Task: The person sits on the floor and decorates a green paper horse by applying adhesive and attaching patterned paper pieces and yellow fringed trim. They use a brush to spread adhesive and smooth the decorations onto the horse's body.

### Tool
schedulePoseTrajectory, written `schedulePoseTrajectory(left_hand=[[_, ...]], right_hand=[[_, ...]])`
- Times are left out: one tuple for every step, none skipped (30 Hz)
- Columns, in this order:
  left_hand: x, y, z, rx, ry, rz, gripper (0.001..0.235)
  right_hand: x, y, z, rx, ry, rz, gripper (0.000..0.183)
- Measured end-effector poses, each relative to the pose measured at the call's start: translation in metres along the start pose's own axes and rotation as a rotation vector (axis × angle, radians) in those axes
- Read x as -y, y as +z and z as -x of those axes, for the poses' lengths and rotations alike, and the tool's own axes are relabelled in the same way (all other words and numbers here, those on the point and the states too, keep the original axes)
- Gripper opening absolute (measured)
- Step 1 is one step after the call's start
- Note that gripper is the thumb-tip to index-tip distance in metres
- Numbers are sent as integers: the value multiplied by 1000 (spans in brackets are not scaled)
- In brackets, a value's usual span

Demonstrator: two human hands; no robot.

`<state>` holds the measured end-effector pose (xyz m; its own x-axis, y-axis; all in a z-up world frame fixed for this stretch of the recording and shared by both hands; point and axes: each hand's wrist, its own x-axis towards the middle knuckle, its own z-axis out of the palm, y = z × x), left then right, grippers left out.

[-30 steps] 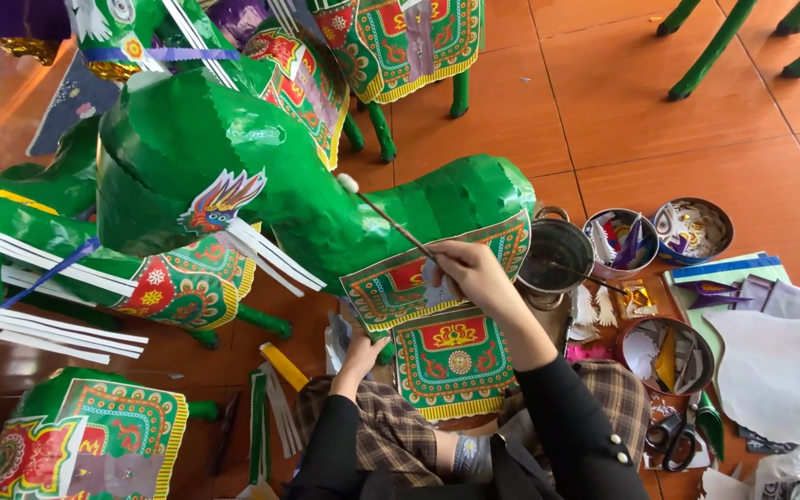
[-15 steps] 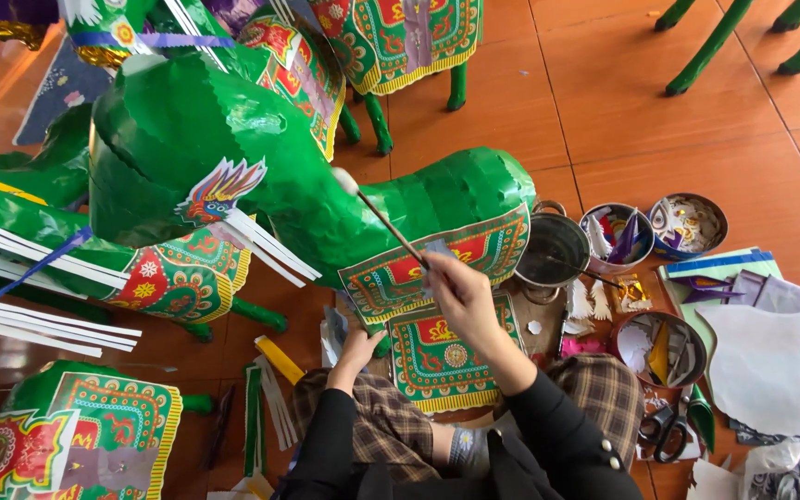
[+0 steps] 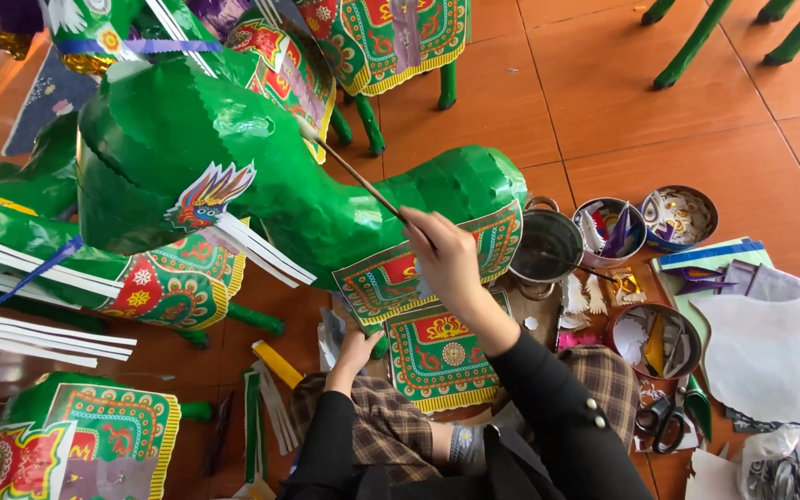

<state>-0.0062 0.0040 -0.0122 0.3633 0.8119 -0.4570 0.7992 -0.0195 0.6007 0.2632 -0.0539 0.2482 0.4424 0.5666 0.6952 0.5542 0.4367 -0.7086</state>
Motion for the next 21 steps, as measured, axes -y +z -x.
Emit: schedulePoseTrajectory(left_hand=[[-2,-1,0,1,1,-1,52],[-4,-1,0,-4,-2,-4,52],[-5,-1,2,-7,-8,-6,52],[-17,-6,10,-4,-9,-7,52],[-29,-10,17,-8,-1,-21,51],[-41,-14,24,-12,7,-35,50],[-43,-15,25,-8,10,-34,50],[-45,-16,26,1,3,-33,51],[-46,-17,28,9,-6,-34,52],[-38,-14,21,13,-5,-35,52],[-28,-11,16,13,-8,-51,53],[-19,-7,11,14,-10,-67,54],[-21,-8,13,15,-11,-66,54],[-22,-8,16,13,-11,-48,54],[-25,-9,17,9,-6,-27,53],[-30,-11,17,9,-3,-23,53],[-33,-13,18,6,-2,-12,52],[-37,-15,19,3,-1,-1,51],[-40,-17,23,6,-1,-1,51],[-43,-18,26,7,-4,-11,52],[-48,-19,28,9,-3,-20,52]], right_hand=[[4,0,-5,-1,1,1,23],[8,0,-10,39,22,-20,21],[13,-1,-14,80,47,-41,19],[8,-7,-5,80,50,-40,19],[3,-13,5,123,67,39,17],[-2,-18,14,166,83,119,16],[1,-23,19,166,84,124,16],[3,-27,25,129,129,121,19],[5,-32,31,91,176,117,22],[12,-34,34,90,179,120,22],[20,-35,38,86,174,127,22],[28,-37,41,82,168,134,23],[25,-37,49,84,169,134,23],[22,-37,57,85,170,166,21],[19,-36,62,86,165,200,19],[19,-38,60,87,162,204,19],[20,-39,60,66,141,188,20],[20,-41,60,46,120,172,20],[25,-38,62,46,123,174,20],[30,-34,65,51,134,147,20],[35,-32,68,53,145,123,20]])
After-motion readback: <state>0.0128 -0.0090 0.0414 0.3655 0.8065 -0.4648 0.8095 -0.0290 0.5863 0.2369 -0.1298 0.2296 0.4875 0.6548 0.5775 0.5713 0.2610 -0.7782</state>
